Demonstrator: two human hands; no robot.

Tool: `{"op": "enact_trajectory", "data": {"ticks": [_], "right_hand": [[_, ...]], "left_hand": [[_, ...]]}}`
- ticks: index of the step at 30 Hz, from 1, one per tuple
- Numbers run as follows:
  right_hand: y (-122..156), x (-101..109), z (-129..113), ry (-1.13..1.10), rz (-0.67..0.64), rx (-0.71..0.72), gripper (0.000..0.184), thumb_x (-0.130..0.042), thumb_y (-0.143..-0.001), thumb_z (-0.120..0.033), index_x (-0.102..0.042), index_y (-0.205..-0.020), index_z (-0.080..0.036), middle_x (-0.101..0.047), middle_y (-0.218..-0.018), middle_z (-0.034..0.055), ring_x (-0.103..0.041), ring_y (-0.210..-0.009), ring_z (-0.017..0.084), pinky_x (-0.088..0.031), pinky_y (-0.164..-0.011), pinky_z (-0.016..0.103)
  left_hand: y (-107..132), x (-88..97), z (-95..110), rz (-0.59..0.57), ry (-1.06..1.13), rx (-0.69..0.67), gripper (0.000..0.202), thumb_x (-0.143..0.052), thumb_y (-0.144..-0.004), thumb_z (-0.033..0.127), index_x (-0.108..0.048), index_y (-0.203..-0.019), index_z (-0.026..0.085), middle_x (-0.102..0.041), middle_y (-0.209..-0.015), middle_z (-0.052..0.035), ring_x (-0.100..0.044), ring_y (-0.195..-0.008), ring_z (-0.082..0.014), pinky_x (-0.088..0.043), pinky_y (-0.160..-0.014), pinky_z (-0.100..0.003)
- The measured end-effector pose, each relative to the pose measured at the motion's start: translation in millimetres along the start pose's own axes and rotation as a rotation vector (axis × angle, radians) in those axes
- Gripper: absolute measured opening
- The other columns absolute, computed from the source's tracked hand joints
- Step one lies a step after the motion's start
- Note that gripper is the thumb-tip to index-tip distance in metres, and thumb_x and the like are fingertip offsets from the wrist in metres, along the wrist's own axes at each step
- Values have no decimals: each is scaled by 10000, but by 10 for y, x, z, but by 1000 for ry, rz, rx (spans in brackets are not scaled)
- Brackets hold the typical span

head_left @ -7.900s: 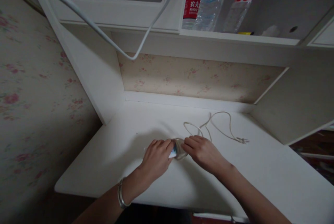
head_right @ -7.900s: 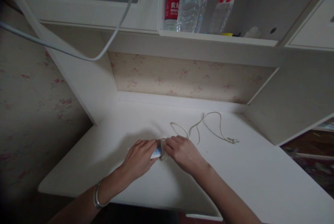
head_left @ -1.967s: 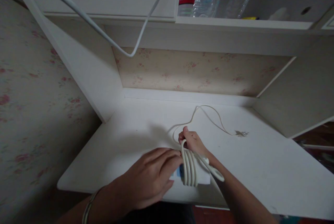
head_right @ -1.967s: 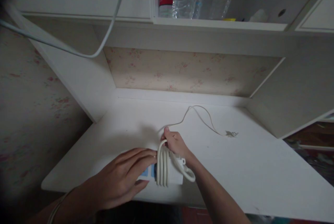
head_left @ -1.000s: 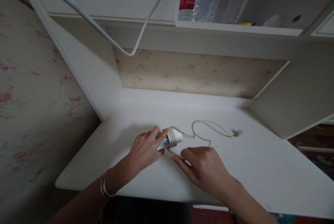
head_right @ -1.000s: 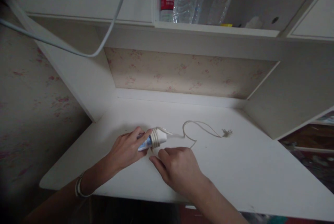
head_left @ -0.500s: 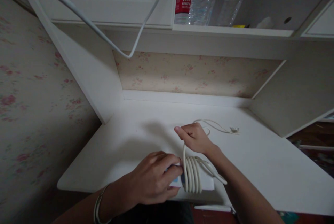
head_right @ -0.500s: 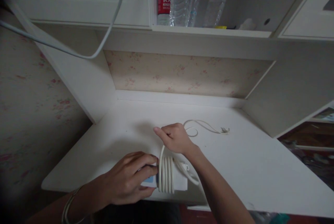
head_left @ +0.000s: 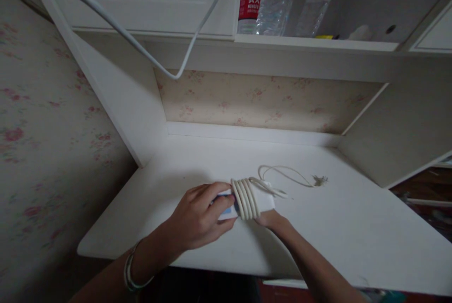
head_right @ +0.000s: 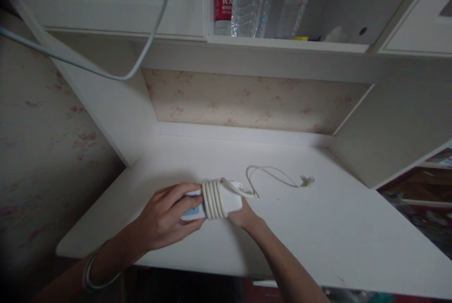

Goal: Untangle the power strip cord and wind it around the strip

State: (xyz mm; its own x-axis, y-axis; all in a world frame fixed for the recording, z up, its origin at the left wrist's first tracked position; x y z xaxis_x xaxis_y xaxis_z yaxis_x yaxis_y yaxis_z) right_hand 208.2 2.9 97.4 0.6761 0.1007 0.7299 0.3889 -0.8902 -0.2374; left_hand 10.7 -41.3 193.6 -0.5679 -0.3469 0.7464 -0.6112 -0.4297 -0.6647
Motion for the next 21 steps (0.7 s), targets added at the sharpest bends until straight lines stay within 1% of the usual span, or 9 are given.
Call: {"op": "enact_trajectory", "data": {"ticks": [2,5,8,10,11,13,16,19,21], "right_hand": [[83,-40,-63,60,-11,-30,525,-225,-976,-422,-623,-729,-183,-638,-627,50,-591,-633,177,-434,-631,283],[203,-66,-225,238,-42,-75,458,-225,-996,-368,-582,-777,-184,-658,-694,38,-614,-639,161,-385,-604,255],[290,-60,-389,421,-11,-5,318,-296,-991,-333,-569,-951,-175,-662,-743,33,-608,-619,153,-337,-570,252],[320,-30,-462,514,49,68,249,-348,-977,-287,-541,-1080,-168,-658,-785,36,-596,-626,152,-322,-574,261],[328,-4,-486,553,82,101,232,-372,-968,-265,-533,-1104,-168,-649,-781,32,-584,-624,151,-314,-577,266],[333,73,-522,621,141,160,182,-407,-955,-233,-559,-1036,-175,-617,-727,16,-550,-607,145,-290,-578,275],[326,232,-577,697,195,264,163,-449,-942,-223,-574,-845,-185,-564,-649,-1,-494,-571,133,-246,-568,295],[302,400,-651,738,190,406,201,-478,-937,-232,-553,-757,-188,-544,-624,-10,-464,-556,128,-224,-563,308],[269,499,-696,733,147,514,220,-483,-942,-252,-546,-742,-185,-556,-641,-8,-475,-578,128,-236,-569,304]], "left_hand": [[-7,-71,-103,27,-51,52,194,-604,-807,252,-583,-984,175,-629,-1077,-79,-634,-915,-184,-543,-783,-313],[0,-198,-266,31,-123,159,181,-597,-812,247,-587,-982,184,-627,-1076,-64,-642,-888,-180,-547,-769,-313],[14,-331,-380,-16,-193,241,213,-590,-820,257,-587,-1024,195,-619,-1092,-58,-649,-864,-186,-552,-746,-321],[20,-406,-413,-59,-232,275,220,-590,-824,255,-588,-1036,197,-615,-1098,-61,-651,-855,-190,-552,-732,-319],[21,-435,-417,-76,-243,288,218,-591,-826,253,-590,-1037,197,-613,-1098,-63,-651,-852,-189,-551,-726,-312],[23,-472,-406,-96,-243,299,223,-589,-832,249,-588,-1048,193,-606,-1104,-71,-649,-856,-184,-547,-727,-297],[32,-491,-354,-129,-188,277,240,-567,-852,246,-567,-1087,195,-586,-1143,-76,-637,-912,-188,-543,-774,-307],[50,-482,-277,-198,-114,244,283,-569,-839,222,-538,-1120,205,-561,-1175,-75,-608,-995,-203,-529,-846,-342],[68,-468,-214,-290,-93,247,333,-587,-804,200,-521,-1131,209,-550,-1182,-73,-591,-1018,-213,-517,-873,-362]]}}
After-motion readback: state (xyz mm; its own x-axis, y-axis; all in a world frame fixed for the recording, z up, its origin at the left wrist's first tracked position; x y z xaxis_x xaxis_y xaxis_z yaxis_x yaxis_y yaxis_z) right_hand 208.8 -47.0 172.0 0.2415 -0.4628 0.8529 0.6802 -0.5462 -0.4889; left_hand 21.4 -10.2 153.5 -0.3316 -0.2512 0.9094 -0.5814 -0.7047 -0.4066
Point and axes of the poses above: each hand's wrist, its own y-axis away from the middle knuckle, its own x-axis out of the back of the hand, z = x × y, the point moved 2 cm from there along -y, towards the middle knuckle
